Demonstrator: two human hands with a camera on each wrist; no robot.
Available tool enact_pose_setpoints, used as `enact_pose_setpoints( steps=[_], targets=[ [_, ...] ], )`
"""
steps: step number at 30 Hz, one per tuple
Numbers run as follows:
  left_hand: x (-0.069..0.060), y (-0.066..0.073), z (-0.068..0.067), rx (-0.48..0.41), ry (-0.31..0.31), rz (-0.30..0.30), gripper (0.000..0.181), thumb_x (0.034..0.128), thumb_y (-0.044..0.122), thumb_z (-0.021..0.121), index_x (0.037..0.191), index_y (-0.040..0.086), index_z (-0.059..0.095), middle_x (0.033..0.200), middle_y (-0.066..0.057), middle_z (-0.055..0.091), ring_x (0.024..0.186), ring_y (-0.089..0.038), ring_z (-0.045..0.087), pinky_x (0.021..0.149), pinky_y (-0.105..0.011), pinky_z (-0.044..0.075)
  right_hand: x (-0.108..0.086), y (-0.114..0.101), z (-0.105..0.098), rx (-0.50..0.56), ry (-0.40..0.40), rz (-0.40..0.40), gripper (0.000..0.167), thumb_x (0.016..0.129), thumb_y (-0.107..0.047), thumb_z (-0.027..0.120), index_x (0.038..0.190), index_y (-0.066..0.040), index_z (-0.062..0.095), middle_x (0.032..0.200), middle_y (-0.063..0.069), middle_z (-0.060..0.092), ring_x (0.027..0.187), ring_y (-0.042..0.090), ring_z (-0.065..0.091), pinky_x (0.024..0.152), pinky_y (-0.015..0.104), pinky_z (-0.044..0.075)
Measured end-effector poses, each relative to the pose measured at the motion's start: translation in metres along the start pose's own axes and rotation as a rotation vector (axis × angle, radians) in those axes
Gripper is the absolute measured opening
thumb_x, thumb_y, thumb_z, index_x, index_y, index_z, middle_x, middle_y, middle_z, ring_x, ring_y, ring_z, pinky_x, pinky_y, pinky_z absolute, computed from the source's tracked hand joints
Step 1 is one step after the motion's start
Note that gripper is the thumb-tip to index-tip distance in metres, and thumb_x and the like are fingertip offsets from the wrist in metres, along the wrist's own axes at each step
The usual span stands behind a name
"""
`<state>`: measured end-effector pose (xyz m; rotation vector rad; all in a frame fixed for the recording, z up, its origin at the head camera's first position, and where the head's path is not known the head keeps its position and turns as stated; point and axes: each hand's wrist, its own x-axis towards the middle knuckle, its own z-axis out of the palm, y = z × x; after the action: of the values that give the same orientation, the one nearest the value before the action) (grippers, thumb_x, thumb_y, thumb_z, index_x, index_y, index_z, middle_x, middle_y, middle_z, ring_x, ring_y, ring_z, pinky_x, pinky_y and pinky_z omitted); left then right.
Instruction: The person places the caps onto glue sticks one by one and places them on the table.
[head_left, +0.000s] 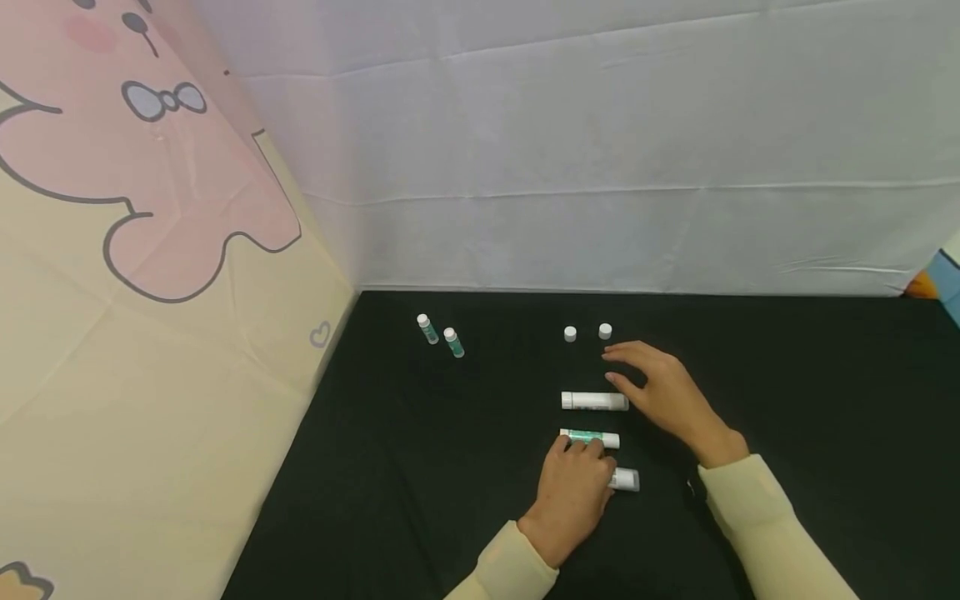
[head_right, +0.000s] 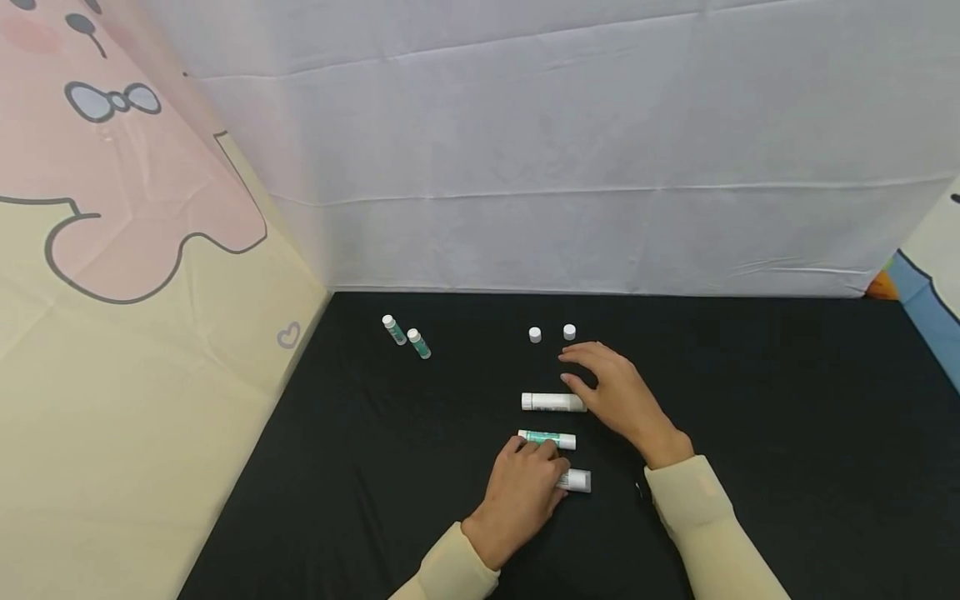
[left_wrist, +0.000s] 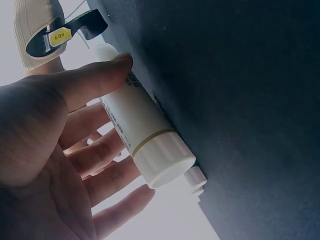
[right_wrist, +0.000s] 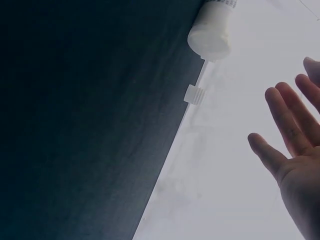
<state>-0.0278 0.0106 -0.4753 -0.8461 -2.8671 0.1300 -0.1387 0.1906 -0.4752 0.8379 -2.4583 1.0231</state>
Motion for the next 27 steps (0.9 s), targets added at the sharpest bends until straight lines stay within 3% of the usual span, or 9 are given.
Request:
enact_pose_setpoints(
  steps=[18,27],
  targets=[
    [0.000,0.003,0.007,-0.005,-0.030,-0.022,0.021,0.0789,0.047,0.093,0.090,0.032,0.082,0.096,0.011,0.072,0.087,-0.006,0.067,0.084,-0.028,0.051,0.005,0.005,0.000,0.002,-0.035,0.052,0.033,0.089,0.002,0.082,0.121,0.002,0.074,0.123,0.020,0.072,0.113,0.042,0.070,0.091,0.059,0.056],
    [-0.001,0.002,-0.001,0.004,-0.051,-0.026,0.024,0.0800,0.049,0.091,0.095,0.033,0.081,0.101,0.011,0.071,0.092,-0.008,0.067,0.087,-0.030,0.052,0.008,0.011,0.000,0.004,-0.041,0.062,0.032,0.089,0.002,0.081,0.121,0.002,0.074,0.123,0.020,0.072,0.113,0.042,0.069,0.092,0.059,0.056]
  ],
)
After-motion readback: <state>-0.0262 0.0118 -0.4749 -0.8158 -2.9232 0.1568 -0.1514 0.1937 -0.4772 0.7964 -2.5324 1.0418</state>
